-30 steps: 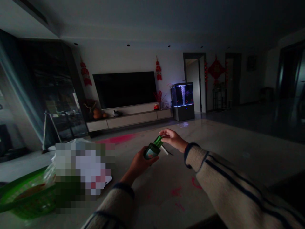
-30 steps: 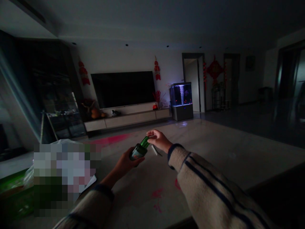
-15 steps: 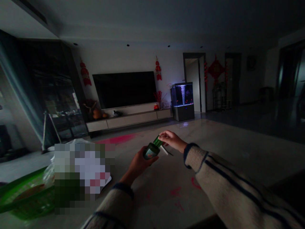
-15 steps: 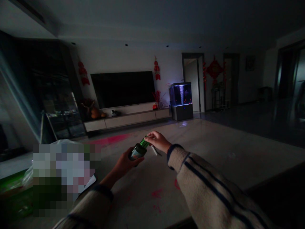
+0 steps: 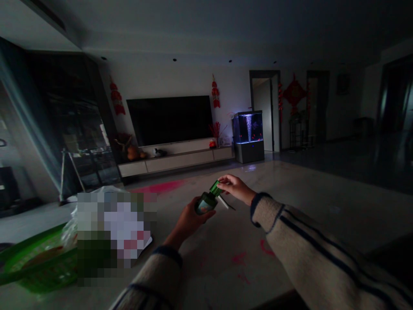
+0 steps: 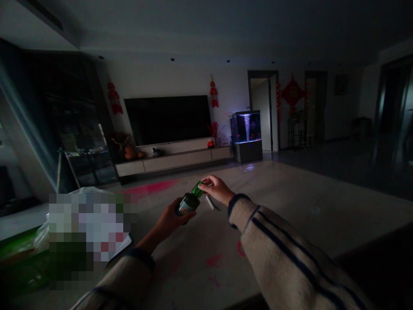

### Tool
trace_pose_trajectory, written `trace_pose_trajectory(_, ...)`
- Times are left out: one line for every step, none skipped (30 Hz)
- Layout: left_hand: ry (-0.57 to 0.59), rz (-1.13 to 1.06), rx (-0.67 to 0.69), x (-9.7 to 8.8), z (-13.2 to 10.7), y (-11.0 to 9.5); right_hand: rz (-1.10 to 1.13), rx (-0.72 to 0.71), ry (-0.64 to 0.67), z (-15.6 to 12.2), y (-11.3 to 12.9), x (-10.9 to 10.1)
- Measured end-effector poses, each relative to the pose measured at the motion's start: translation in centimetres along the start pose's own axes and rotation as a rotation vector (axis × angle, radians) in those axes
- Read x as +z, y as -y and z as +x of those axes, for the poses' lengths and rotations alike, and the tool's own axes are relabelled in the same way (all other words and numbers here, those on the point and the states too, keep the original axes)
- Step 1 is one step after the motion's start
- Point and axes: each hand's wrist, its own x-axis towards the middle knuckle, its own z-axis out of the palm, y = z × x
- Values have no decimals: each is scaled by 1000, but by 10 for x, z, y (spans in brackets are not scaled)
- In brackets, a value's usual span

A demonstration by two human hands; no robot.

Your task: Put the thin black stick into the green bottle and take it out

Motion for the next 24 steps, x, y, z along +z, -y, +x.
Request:
trace_pose_trajectory(-1, 1, 4, 0, 0, 0, 4, 8, 0, 0, 1, 0)
trace_pose_trajectory(2, -1, 7, 0, 0, 0, 8, 16, -2, 0, 2, -1)
trace_pose_trajectory(5, -5, 7, 0, 0, 0, 11, 25, -6, 0, 3, -1)
trace_pose_trajectory(10, -11, 4, 0, 1, 1, 12, 32, -9, 0, 4, -1)
trace_pose_trajectory(14, -17, -3, 0, 1, 1, 11, 39, -11, 0, 5, -1)
trace_pose_trajectory(16, -22, -12, 1, 1, 2, 9, 44, -13, 0, 5, -2)
trace_pose_trajectory(19, -29, -19, 1, 1, 3, 6, 47, -15, 0, 5, -2)
trace_pose_trajectory(22, -33, -22, 1, 1, 4, 5, 48, -17, 0, 5, -2)
trace_pose_trajectory(21, -33, -19, 1, 1, 5, 4, 47, -20, 1, 5, -3)
trace_pose_trajectory(19, -30, -14, 1, 1, 5, 5, 44, -25, 1, 4, -4)
trace_pose_trajectory(14, -23, -8, 1, 1, 5, 5, 41, -30, 2, 3, -4)
trace_pose_trajectory(8, -16, -5, 1, 1, 5, 5, 39, -35, 2, 2, -5)
trace_pose_trajectory(4, -11, -3, 0, 1, 5, 3, 38, -39, 3, 1, -5)
trace_pose_trajectory(1, -10, -3, 0, 1, 4, 1, 38, -43, 3, 0, -6)
trace_pose_trajectory(1, -13, -3, 0, 1, 4, -1, 39, -48, 4, 0, -7)
trace_pose_trajectory(1, -18, -4, 0, 1, 3, -4, 42, -53, 4, -1, -7)
trace_pose_trajectory(1, -23, -4, 0, 0, 2, -8, 47, -60, 4, -1, -8)
trace_pose_trajectory(-2, -27, -4, -1, 0, 1, -14, 55, -66, 4, 0, -9)
trace_pose_trajectory(-6, -29, -5, -1, 0, 1, -22, 65, -71, 4, 0, -10)
trace_pose_trajectory(-9, -29, -6, -1, 0, 0, -32, 77, -74, 5, 0, -11)
trace_pose_trajectory(-9, -30, -5, -1, 0, 0, -42, 90, -74, 5, 0, -13)
trace_pose_trajectory(-10, -30, -3, -1, 0, 0, -50, 105, -75, 6, 0, -15)
trace_pose_trajectory(-12, -29, -2, -1, 0, 0, -54, 122, -78, 7, -1, -16)
trace_pose_trajectory(-15, -27, -3, -1, 0, -1, -51, 143, -85, 8, -2, -18)
